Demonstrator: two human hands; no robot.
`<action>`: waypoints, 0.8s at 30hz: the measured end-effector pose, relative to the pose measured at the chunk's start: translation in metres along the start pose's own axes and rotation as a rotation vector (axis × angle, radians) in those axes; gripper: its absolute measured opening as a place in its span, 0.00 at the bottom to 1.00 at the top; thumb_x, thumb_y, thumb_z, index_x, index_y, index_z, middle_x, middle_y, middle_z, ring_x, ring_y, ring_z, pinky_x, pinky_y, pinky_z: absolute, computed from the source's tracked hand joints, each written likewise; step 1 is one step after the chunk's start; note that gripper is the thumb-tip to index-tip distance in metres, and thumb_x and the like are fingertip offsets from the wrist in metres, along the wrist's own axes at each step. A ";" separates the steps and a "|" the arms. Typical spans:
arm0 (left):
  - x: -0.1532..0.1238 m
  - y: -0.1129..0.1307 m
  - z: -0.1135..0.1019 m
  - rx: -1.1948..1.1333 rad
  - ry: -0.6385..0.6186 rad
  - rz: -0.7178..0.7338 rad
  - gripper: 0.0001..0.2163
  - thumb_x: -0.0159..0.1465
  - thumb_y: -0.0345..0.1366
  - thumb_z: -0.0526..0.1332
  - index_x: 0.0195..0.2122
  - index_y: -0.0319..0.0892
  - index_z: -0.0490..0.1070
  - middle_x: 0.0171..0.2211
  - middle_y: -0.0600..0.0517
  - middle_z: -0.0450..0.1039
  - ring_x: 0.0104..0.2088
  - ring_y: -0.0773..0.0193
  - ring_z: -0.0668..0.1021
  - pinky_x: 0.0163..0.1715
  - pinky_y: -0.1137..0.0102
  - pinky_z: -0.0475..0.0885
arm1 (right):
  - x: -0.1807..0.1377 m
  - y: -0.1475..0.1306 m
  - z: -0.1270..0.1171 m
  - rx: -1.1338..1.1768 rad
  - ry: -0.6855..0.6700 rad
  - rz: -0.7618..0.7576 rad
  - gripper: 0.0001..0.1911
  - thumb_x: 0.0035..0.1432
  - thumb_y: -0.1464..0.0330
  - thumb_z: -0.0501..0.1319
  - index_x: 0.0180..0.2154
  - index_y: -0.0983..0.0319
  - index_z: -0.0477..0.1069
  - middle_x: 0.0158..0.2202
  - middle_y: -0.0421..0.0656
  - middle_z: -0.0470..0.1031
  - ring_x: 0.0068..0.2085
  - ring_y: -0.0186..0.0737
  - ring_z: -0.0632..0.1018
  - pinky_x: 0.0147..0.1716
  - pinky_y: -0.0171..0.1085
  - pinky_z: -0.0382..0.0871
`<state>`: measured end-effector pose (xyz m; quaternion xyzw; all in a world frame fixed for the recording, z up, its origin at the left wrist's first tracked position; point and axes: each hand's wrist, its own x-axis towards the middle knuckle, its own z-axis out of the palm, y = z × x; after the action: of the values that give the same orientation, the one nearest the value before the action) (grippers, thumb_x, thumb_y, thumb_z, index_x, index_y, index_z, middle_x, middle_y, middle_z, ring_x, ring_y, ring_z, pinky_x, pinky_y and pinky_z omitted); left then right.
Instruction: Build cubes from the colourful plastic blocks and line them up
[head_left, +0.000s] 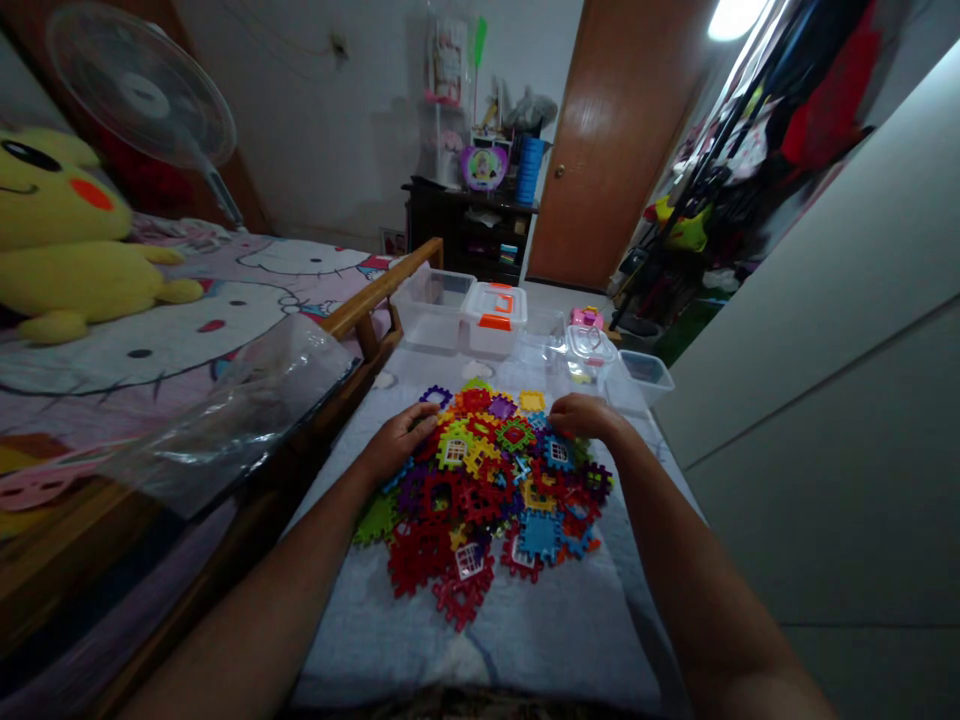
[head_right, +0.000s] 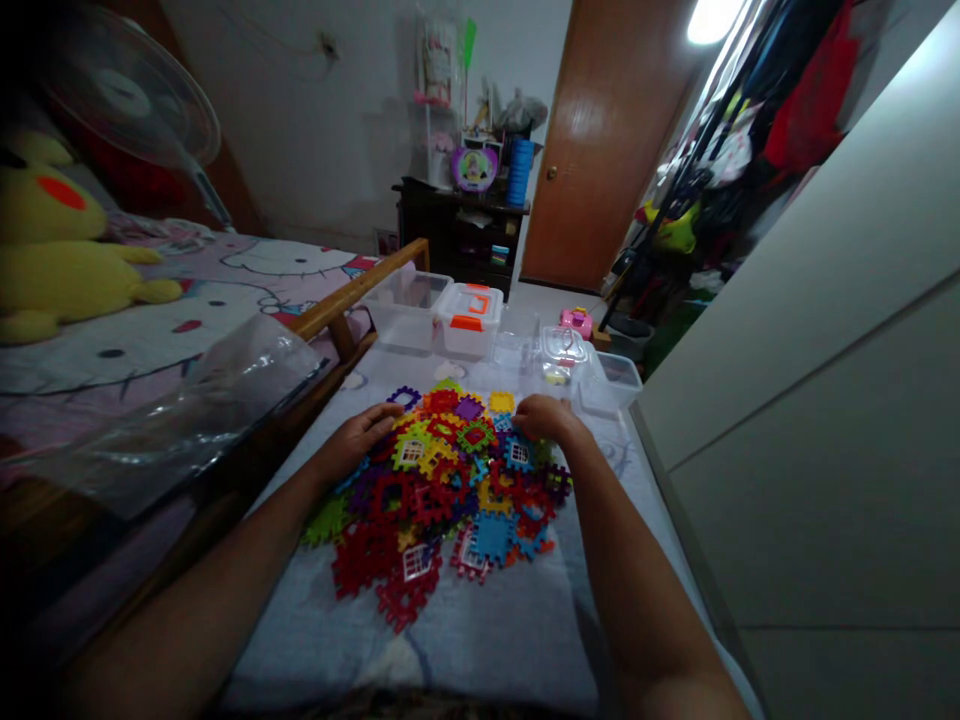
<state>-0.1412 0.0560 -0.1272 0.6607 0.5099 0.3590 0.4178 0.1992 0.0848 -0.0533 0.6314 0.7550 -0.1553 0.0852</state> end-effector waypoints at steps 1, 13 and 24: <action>0.000 0.000 0.000 -0.004 -0.003 0.007 0.29 0.60 0.58 0.59 0.53 0.41 0.74 0.49 0.46 0.77 0.49 0.48 0.77 0.53 0.58 0.70 | 0.003 -0.007 -0.004 -0.020 0.015 0.016 0.14 0.60 0.65 0.57 0.38 0.61 0.81 0.40 0.49 0.82 0.43 0.50 0.80 0.46 0.46 0.68; -0.001 0.006 -0.004 -0.052 0.050 0.011 0.30 0.60 0.60 0.56 0.52 0.39 0.73 0.52 0.44 0.74 0.53 0.48 0.75 0.57 0.57 0.66 | 0.076 -0.123 0.010 0.015 0.082 -0.262 0.25 0.63 0.58 0.57 0.60 0.54 0.66 0.63 0.46 0.66 0.59 0.46 0.70 0.55 0.41 0.64; -0.001 0.011 -0.003 -0.061 0.057 -0.001 0.31 0.59 0.61 0.56 0.51 0.40 0.73 0.55 0.44 0.72 0.58 0.49 0.71 0.61 0.58 0.60 | 0.042 -0.071 0.016 0.048 0.118 -0.229 0.17 0.63 0.61 0.58 0.47 0.63 0.75 0.49 0.54 0.75 0.45 0.46 0.78 0.46 0.39 0.69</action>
<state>-0.1404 0.0541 -0.1156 0.6369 0.5108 0.3928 0.4233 0.1204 0.1074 -0.0735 0.5508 0.8220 -0.1446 0.0071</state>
